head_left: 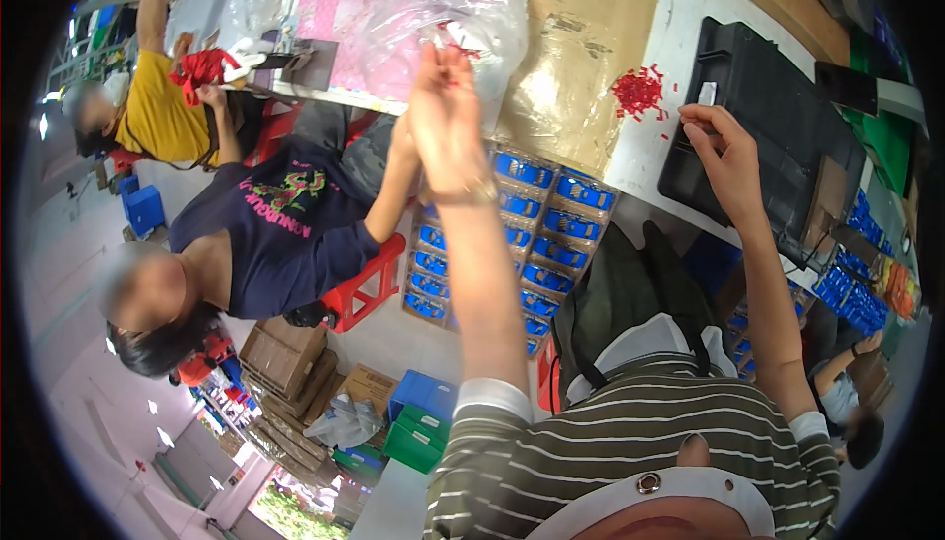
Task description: Assembling small components into plastic toy car shells and applying decorative stickers.
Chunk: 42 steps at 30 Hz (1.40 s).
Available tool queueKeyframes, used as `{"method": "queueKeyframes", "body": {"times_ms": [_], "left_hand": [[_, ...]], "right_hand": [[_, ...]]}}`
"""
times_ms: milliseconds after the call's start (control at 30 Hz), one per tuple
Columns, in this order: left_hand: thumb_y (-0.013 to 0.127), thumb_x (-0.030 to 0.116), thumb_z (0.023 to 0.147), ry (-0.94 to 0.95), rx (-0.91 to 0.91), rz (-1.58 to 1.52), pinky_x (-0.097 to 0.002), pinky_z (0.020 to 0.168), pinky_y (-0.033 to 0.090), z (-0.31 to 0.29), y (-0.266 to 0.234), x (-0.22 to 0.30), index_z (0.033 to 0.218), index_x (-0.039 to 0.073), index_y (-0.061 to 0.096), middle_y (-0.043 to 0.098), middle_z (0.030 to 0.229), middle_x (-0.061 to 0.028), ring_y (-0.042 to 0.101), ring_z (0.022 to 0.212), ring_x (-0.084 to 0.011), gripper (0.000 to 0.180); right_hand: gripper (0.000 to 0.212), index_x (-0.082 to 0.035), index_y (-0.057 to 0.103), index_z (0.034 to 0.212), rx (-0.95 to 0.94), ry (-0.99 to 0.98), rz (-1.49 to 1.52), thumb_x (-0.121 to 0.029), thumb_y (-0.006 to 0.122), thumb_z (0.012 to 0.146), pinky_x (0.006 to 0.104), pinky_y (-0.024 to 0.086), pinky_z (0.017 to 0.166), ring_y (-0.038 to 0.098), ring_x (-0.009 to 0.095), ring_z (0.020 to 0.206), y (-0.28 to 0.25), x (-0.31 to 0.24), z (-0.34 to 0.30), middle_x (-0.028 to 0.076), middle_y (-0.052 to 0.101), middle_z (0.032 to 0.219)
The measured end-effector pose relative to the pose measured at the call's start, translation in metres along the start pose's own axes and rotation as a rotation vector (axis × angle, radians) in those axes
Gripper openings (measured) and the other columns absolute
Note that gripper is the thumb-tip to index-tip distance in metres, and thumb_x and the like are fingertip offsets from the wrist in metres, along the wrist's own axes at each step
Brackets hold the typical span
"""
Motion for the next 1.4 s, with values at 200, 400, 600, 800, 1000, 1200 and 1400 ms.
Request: {"method": "queueKeyframes", "body": {"times_ms": [200,400,600,800,1000,1200,1400], "left_hand": [[0.044,0.013,0.092,0.142,0.132,0.519,-0.0478,0.103,0.029,0.049,0.036,0.018,0.116,-0.003,0.05,0.052,0.111,-0.0145,0.044,0.112,-0.0279,0.03],[0.045,0.016,0.092,0.684,0.036,0.878,-0.0369,0.091,0.038,-0.014,0.005,-0.03,0.116,-0.003,0.048,0.051,0.118,-0.0121,0.045,0.112,-0.0236,0.031],[0.065,0.027,0.076,1.067,-0.899,1.895,-0.0449,0.091,0.035,-0.05,0.01,-0.195,0.114,0.006,0.051,0.045,0.124,-0.0159,0.043,0.109,-0.035,0.045],[0.064,0.035,0.076,1.054,-1.174,2.04,-0.0408,0.086,0.038,-0.018,0.012,-0.232,0.108,0.012,0.055,0.048,0.121,-0.0089,0.046,0.102,-0.0275,0.04],[0.06,0.022,0.077,1.223,-1.217,2.09,-0.034,0.063,0.049,-0.011,0.001,-0.253,0.088,0.014,0.059,0.058,0.097,-0.0063,0.055,0.08,-0.0231,0.014],[0.056,0.017,0.08,1.145,-0.938,2.111,-0.0364,0.049,0.048,0.007,-0.007,-0.247,0.073,0.008,0.052,0.058,0.075,-0.0097,0.059,0.062,-0.0243,0.011],[0.051,0.02,0.088,0.668,-0.367,1.261,-0.0355,0.047,0.041,0.043,0.0,-0.217,0.065,0.003,0.05,0.053,0.055,-0.0102,0.053,0.05,-0.0172,0.029]], "right_hand": [[0.02,0.0,0.061,0.101,-0.072,-0.047,-0.149,-0.001,0.056,0.082,0.0288,0.047,0.075,0.061,0.025,0.084,0.001,0.027,-0.008,0.012,0.061,0.094],[0.022,-0.002,0.059,0.104,-0.105,-0.06,-0.303,-0.007,0.056,0.083,0.0343,0.045,0.082,0.056,0.029,0.092,0.011,0.027,-0.003,0.013,0.058,0.1],[0.024,-0.004,0.06,0.104,-0.042,-0.146,-0.338,-0.007,0.062,0.08,0.0375,0.045,0.083,0.056,0.031,0.097,0.009,0.019,-0.033,0.012,0.059,0.105],[0.026,-0.004,0.06,0.104,-0.047,-0.065,-0.333,-0.004,0.063,0.078,0.0371,0.046,0.081,0.057,0.03,0.095,-0.003,0.017,-0.063,0.013,0.059,0.101],[0.023,-0.003,0.061,0.1,-0.084,-0.116,-0.399,-0.003,0.063,0.077,0.0375,0.047,0.076,0.058,0.032,0.09,-0.003,0.021,-0.076,0.014,0.06,0.098],[0.021,-0.001,0.06,0.098,-0.149,-0.153,-0.422,-0.002,0.063,0.077,0.0377,0.047,0.075,0.058,0.032,0.089,0.005,0.015,-0.087,0.015,0.06,0.095],[0.018,0.0,0.059,0.096,-0.205,-0.193,-0.434,-0.001,0.06,0.078,0.0389,0.046,0.077,0.058,0.034,0.089,0.012,0.012,-0.102,0.016,0.06,0.094]]}}
Point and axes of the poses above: each hand's wrist, its own z-axis towards the middle knuckle, its own y-axis out of the palm, x = y × z, the point moved 6 cm from there along z, towards the middle knuckle
